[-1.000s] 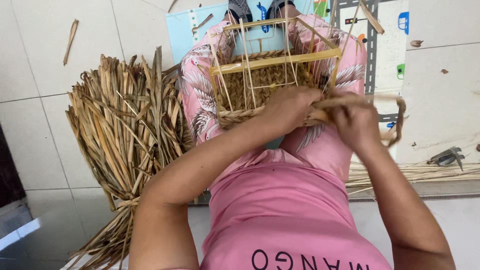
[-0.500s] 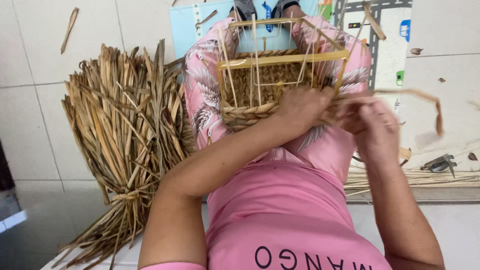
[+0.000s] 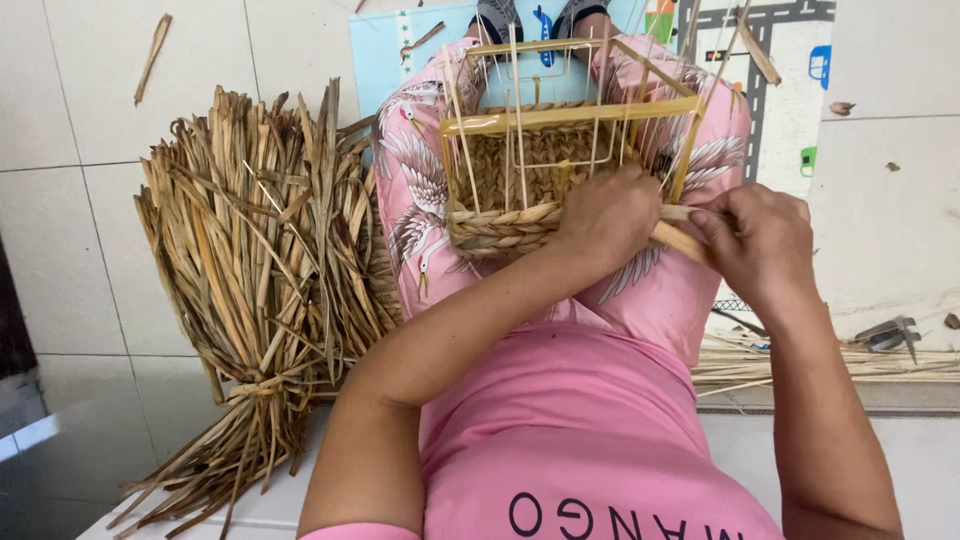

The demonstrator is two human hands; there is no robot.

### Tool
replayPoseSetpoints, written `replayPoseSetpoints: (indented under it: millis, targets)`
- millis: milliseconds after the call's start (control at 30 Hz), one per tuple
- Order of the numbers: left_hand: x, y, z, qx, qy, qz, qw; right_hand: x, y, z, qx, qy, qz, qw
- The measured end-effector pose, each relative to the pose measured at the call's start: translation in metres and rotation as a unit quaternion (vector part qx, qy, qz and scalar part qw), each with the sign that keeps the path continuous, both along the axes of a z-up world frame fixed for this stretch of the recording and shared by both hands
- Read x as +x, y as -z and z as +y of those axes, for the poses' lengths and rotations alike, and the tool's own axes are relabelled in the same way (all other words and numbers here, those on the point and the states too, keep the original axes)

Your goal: The person sits on the floor weaving a basket using dried palm leaves. They interlace the leaves through a yellow wire frame, pulling the material tight to form the basket's body.

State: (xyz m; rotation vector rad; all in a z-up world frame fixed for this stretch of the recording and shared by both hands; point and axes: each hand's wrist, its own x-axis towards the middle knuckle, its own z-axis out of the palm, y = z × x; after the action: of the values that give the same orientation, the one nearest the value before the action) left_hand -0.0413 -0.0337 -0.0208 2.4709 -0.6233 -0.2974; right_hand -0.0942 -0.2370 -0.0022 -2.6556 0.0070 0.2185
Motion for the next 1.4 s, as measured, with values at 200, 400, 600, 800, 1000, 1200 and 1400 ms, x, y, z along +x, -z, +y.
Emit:
replayPoseSetpoints:
  millis: [200,400,600,800,1000,1200,1400]
  targets:
    - [-0.004,-0.005,-0.005,-0.052,-0.005,0.019,0.998,-0.001,-0.026,0.012,0.005,-0.036,-0.126,0.991]
    - [0.036,-0.018,0.004,-0.056,0.040,0.156,0.985,0.007,-0.052,0.016,-0.046,-0.146,-0.092,0.984]
    - [0.040,-0.024,-0.002,-0.005,0.060,0.179,0.982,0.008,-0.034,0.018,-0.094,-0.105,-0.298,0.944]
    - [0.019,-0.019,-0.005,-0.031,0.030,0.112,0.993,-0.014,0.025,0.013,0.004,-0.055,-0.107,0.993]
    - [0.002,-0.009,-0.009,-0.055,-0.007,0.024,0.998,-0.024,0.028,0.014,0.310,0.140,0.117,0.933]
    - [-0.011,-0.002,-0.010,-0.060,-0.008,-0.042,0.997,0.028,0.024,0.014,0.383,0.105,-0.061,0.916]
    - [0.008,-0.013,-0.011,0.019,0.017,0.072,0.997,0.059,0.039,0.020,0.279,0.091,-0.067,0.954]
